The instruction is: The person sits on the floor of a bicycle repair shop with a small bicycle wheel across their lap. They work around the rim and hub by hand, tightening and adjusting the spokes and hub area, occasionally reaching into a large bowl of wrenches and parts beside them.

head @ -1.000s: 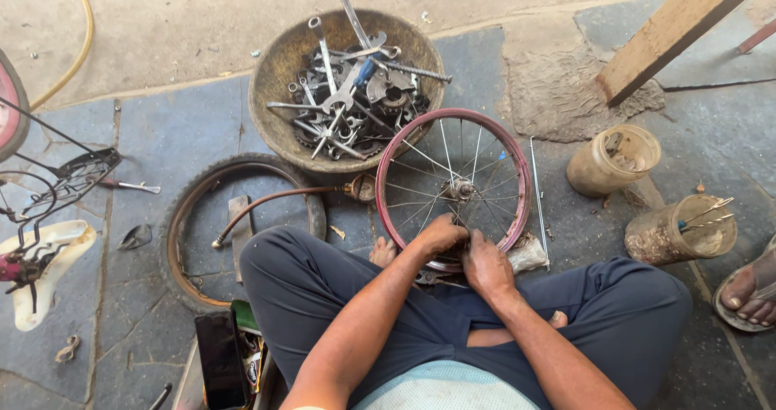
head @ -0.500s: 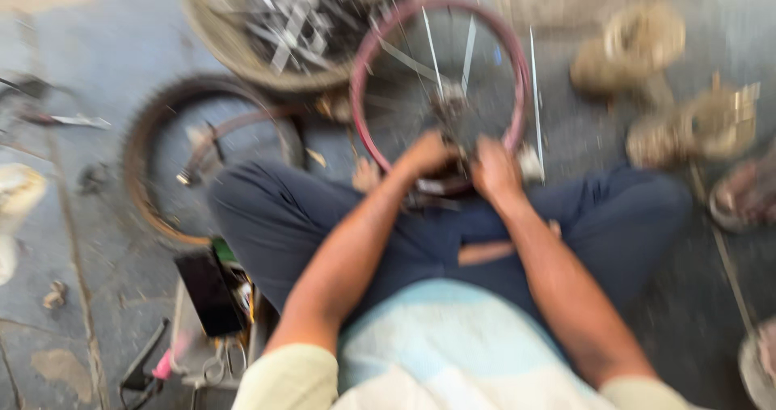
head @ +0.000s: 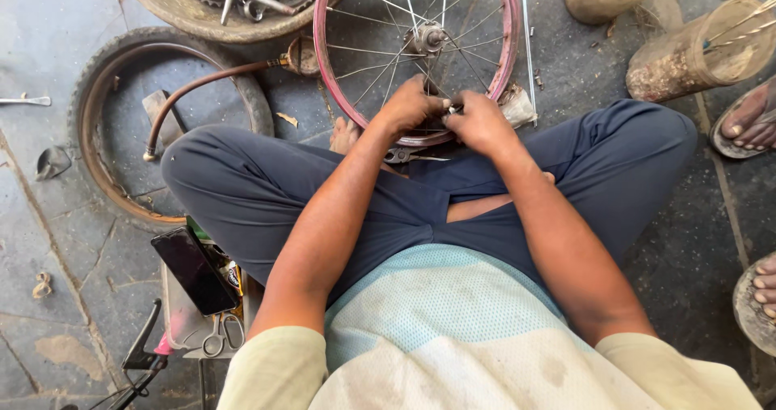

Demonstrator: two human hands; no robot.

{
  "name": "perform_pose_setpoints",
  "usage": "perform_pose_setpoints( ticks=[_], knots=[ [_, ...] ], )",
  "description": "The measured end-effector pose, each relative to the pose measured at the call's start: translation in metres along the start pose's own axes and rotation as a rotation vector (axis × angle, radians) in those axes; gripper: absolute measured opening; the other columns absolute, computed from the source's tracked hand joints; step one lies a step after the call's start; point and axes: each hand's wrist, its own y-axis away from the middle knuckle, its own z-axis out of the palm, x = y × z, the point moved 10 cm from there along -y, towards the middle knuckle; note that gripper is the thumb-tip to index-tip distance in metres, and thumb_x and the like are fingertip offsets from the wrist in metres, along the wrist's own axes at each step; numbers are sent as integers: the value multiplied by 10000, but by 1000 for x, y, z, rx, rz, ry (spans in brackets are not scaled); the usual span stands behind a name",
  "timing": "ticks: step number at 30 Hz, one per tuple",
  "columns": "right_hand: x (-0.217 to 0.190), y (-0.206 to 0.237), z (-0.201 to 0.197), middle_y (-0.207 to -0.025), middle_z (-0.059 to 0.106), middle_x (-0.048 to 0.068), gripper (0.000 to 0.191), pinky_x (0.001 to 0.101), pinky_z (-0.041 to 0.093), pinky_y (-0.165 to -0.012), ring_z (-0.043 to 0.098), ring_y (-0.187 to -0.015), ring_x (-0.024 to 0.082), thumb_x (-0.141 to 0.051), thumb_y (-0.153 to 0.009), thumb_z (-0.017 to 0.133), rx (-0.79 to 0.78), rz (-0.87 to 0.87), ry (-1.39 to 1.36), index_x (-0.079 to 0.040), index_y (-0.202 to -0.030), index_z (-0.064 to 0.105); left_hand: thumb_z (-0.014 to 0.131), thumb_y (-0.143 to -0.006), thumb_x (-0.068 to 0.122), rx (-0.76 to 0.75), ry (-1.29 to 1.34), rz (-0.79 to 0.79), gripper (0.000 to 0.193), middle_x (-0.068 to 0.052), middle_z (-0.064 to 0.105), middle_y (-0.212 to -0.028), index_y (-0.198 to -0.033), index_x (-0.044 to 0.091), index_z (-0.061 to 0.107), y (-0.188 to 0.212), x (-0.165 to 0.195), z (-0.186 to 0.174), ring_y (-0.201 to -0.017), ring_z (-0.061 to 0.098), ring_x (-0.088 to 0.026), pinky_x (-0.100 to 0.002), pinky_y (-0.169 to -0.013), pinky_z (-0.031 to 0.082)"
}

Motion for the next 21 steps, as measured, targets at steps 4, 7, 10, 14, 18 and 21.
perform_pose_setpoints(
  ticks=[4, 7, 10, 14, 18, 21],
  knots=[
    [-12, 5, -8, -885, 705, 253, 303, 506, 529, -771, 689, -882, 438, -139, -865, 696, 210, -241, 142, 36, -1108, 649, 794, -794, 118, 48, -9, -69, 233, -75, 698, -786, -918, -1, 637, 0, -12, -4, -688, 646, -140, -305, -626, 527],
    [12, -6, 4, -914, 705, 235, 304, 507, 561, -778, 727, -836, 440, -116, -880, 583, 48, -79, -64, -12, -1162, 630, 782, -788, 106, 44, 1, -45, 228, -71, 711, -787, -929, 6, 632, -3, -11, -4, -693, 672, -139, -303, -637, 544],
    [-11, -1, -5, -990, 714, 251, 332, 525, 558, -822, 709, -913, 451, -93, -859, 596, 147, -269, 21, -24, -1182, 625, 755, -766, 77, -3, 46, -47, 208, -86, 721, -780, -925, 2, 644, -4, -12, 1, -682, 698, -164, -312, -631, 554],
    [-13, 11, 5, -954, 710, 280, 370, 594, 516, -817, 667, -933, 494, -168, -878, 688, 107, -98, 352, -27, -1195, 559, 737, -752, 69, 53, -78, 3, 197, -117, 718, -787, -907, -28, 662, -7, -9, -2, -685, 687, -184, -324, -626, 554],
    [-30, 21, 1, -976, 696, 285, 463, 590, 533, -771, 684, -890, 495, -207, -822, 711, 190, -100, 385, -33, -1200, 508, 730, -734, 137, 158, -184, 5, 272, -108, 717, -793, -940, -19, 646, -6, -9, -13, -701, 686, -177, -318, -643, 549],
    [-36, 20, 4, -982, 689, 288, 455, 586, 539, -752, 689, -867, 496, -196, -838, 696, 267, -106, 388, -7, -1195, 486, 688, -763, 182, 106, -61, -75, 289, -101, 716, -804, -973, -14, 662, -6, -15, -10, -708, 667, -182, -334, -644, 541]
  ],
)
